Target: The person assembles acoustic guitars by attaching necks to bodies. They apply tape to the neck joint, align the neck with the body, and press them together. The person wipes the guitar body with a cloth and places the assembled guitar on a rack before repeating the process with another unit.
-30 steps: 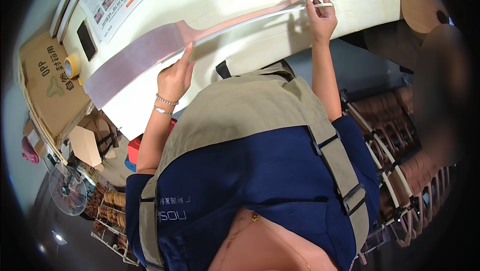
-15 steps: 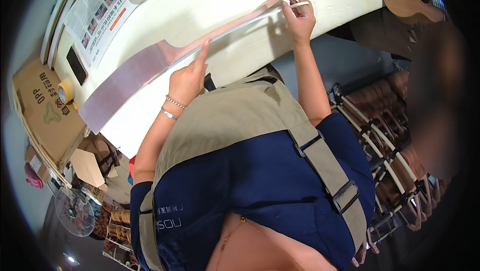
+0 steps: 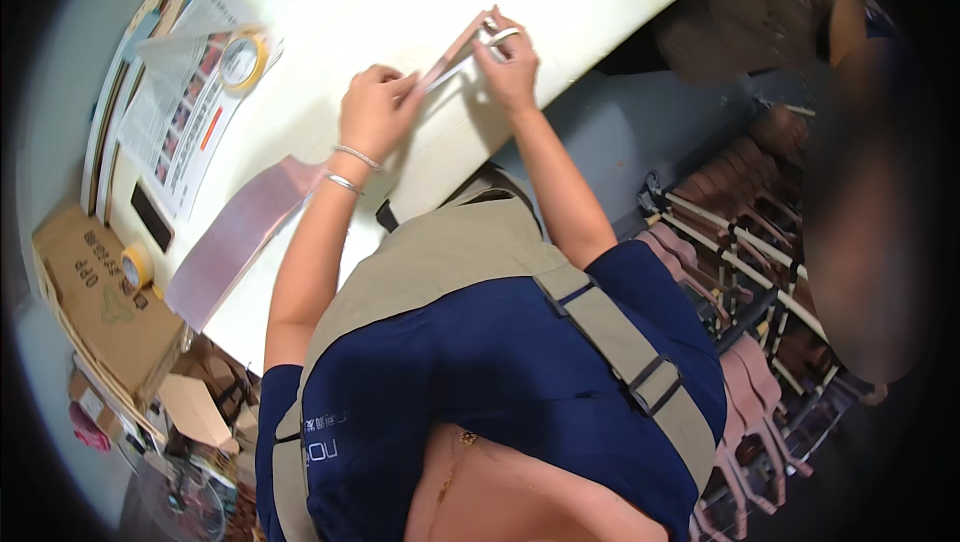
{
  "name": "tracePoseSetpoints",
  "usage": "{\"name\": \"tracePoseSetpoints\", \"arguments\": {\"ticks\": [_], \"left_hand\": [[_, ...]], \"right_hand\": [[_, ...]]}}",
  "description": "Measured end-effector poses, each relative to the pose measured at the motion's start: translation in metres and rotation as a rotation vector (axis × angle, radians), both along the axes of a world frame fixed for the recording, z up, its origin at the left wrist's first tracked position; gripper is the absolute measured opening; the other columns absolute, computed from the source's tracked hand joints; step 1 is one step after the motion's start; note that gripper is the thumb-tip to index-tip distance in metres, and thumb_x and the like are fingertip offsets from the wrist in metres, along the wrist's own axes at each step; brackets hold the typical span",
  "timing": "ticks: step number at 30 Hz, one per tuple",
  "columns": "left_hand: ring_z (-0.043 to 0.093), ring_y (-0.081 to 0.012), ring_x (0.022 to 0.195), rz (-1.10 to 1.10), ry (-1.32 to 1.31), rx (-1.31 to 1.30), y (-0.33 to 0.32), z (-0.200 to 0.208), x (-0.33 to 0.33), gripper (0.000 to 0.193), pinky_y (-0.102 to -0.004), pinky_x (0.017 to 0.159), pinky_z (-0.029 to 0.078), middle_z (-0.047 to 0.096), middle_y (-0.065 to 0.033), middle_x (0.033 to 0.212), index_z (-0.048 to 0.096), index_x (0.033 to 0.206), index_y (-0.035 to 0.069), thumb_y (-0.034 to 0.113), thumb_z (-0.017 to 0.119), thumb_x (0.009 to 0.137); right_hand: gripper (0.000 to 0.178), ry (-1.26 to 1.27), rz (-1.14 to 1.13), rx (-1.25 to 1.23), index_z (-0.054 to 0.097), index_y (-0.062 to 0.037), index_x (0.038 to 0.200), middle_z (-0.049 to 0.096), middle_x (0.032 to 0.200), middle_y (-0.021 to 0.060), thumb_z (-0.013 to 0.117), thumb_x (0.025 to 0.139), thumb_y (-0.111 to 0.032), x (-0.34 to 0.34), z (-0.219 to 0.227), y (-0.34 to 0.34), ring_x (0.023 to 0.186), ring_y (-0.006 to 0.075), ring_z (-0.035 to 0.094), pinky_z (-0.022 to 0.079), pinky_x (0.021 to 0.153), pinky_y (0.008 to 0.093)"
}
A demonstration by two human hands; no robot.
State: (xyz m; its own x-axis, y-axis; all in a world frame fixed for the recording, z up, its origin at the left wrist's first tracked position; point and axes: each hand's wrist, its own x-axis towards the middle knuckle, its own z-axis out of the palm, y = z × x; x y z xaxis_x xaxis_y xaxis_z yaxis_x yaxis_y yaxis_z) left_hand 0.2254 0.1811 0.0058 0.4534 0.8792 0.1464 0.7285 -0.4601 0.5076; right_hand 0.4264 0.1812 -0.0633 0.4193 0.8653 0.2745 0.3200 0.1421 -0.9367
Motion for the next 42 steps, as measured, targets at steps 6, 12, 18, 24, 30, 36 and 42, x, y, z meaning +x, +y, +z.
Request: {"name": "tracePoseSetpoints", "arguments": {"ticks": [6,12,18,24,30,36,42], "left_hand": [[0.06,-0.0153,0.072,0.165,-0.518,-1.248,0.037,-0.005,-0.005,0.029,-0.0284,0.064,0.049,0.066,-0.0087,0.084,0.066,0.1,-0.003,0.013,0.067,0.076],[0.062,-0.02,0.061,0.105,-0.528,-1.25,0.043,-0.057,-0.016,0.02,-0.0301,0.052,0.049,0.065,-0.0121,0.077,0.064,0.089,-0.004,0.01,0.058,0.076],[0.063,-0.0211,0.063,0.015,-0.568,-1.198,0.055,-0.063,-0.004,0.02,-0.0318,0.058,0.054,0.065,-0.0124,0.078,0.063,0.09,-0.007,0.006,0.056,0.076],[0.065,-0.0224,0.065,0.026,-0.367,-0.997,0.05,-0.069,-0.02,0.034,-0.0327,0.059,0.052,0.067,-0.0126,0.081,0.062,0.103,-0.001,0.024,0.062,0.079],[0.061,-0.025,0.071,0.033,0.478,0.024,-0.037,0.007,-0.055,0.025,-0.0369,0.066,0.042,0.062,-0.0057,0.077,0.051,0.095,0.012,0.029,0.063,0.081],[0.063,-0.0281,0.077,0.184,0.234,-0.473,-0.048,0.034,-0.121,0.023,-0.0369,0.067,0.048,0.067,-0.0102,0.086,0.059,0.097,0.014,0.031,0.061,0.082],[0.06,-0.024,0.094,0.27,0.094,-0.672,-0.069,0.006,-0.139,0.039,-0.0369,0.085,0.044,0.066,-0.0081,0.099,0.063,0.106,0.015,0.043,0.064,0.078]], "right_hand": [[0.048,-0.08,0.013,-0.076,0.053,-0.0039,0.116,0.057,0.108,0.0148,0.069,0.075,-0.023,-0.005,-0.008,0.002,0.1,0.0279,0.057,0.045,0.089,0.0362],[0.055,-0.077,-0.07,-0.032,0.054,-0.0072,0.124,0.052,0.107,0.0079,0.072,0.074,-0.02,-0.015,0.029,-0.019,0.092,0.0233,0.055,0.045,0.083,0.0317],[0.028,0.357,-0.318,-0.234,0.063,-0.002,0.1,0.054,0.074,-0.0026,0.073,0.075,-0.008,-0.014,-0.037,-0.051,0.062,0.0054,0.045,0.041,0.057,0.0224],[0.022,-0.09,-0.411,-0.042,0.067,-0.0023,0.09,0.067,0.088,0.0095,0.072,0.076,-0.018,0.079,-0.031,-0.076,0.076,0.0225,0.061,0.048,0.066,0.0329],[0.024,-0.722,-0.053,-0.607,0.066,-0.0109,0.077,0.061,0.082,0.0125,0.076,0.066,-0.03,0.095,0.024,-0.011,0.084,0.0315,0.057,0.049,0.069,0.0421],[0.057,-1.042,0.284,-0.231,0.065,-0.0163,0.103,0.054,0.121,0.0139,0.08,0.055,-0.043,0.025,0.074,0.018,0.104,0.0307,0.051,0.043,0.085,0.0434],[0.074,-0.868,0.826,0.009,0.054,-0.0199,0.119,0.054,0.114,0.0052,0.081,0.053,-0.036,-0.069,0.023,-0.029,0.112,0.0257,0.047,0.026,0.105,0.0466]]}}
